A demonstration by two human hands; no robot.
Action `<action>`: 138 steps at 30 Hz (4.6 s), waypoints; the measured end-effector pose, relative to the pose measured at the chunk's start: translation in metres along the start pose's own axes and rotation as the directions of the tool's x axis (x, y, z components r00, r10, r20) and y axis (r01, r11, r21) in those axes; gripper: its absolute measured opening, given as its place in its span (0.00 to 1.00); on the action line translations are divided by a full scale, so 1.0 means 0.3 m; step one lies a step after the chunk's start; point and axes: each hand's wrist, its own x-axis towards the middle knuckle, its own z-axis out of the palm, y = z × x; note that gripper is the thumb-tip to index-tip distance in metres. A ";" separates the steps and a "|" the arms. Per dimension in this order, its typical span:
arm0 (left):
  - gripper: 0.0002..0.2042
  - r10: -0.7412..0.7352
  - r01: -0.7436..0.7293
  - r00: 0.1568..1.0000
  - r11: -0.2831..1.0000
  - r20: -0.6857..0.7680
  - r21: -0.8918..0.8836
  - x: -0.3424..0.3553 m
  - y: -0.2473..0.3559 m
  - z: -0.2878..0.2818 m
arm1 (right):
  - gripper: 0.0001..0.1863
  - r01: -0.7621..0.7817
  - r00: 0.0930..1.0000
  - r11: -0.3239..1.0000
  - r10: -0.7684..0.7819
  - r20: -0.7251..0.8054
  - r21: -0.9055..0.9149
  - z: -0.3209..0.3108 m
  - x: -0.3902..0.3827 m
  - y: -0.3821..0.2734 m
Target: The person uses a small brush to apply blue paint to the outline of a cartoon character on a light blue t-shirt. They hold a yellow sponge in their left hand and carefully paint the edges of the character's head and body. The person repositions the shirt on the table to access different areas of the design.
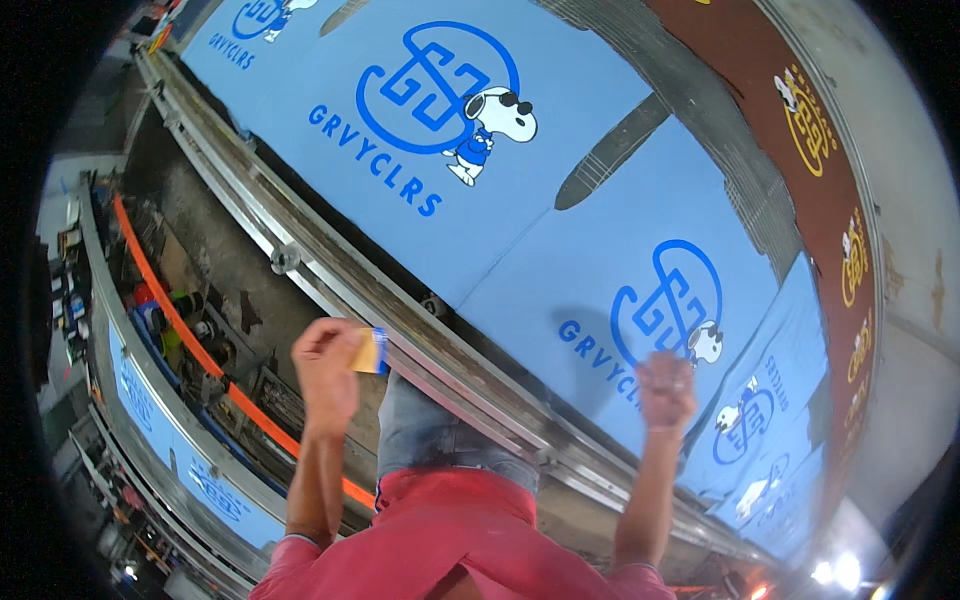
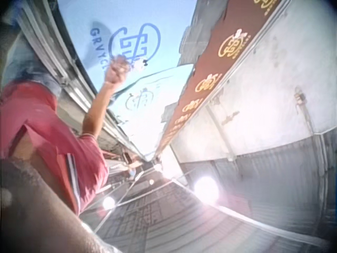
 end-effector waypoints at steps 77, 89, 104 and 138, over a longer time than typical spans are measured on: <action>0.07 0.286 -0.277 0.940 0.958 -0.185 0.075 0.672 0.069 0.407 | 0.05 0.206 0.786 0.693 0.304 0.538 -0.691 0.780 1.216 0.287; 0.06 0.231 -0.221 0.969 0.969 -0.090 0.105 0.649 0.063 0.434 | 0.05 0.484 0.650 0.454 0.385 0.655 -0.748 0.765 1.165 0.343; 0.07 0.236 -0.216 0.969 0.952 -0.069 0.219 0.659 0.062 0.438 | 0.07 0.529 0.630 0.436 0.372 0.682 -0.727 0.774 1.162 0.370; 0.07 0.236 -0.220 0.969 0.958 -0.070 0.184 0.652 0.059 0.436 | 0.08 0.401 0.619 0.511 0.460 0.636 -0.760 0.775 1.179 0.331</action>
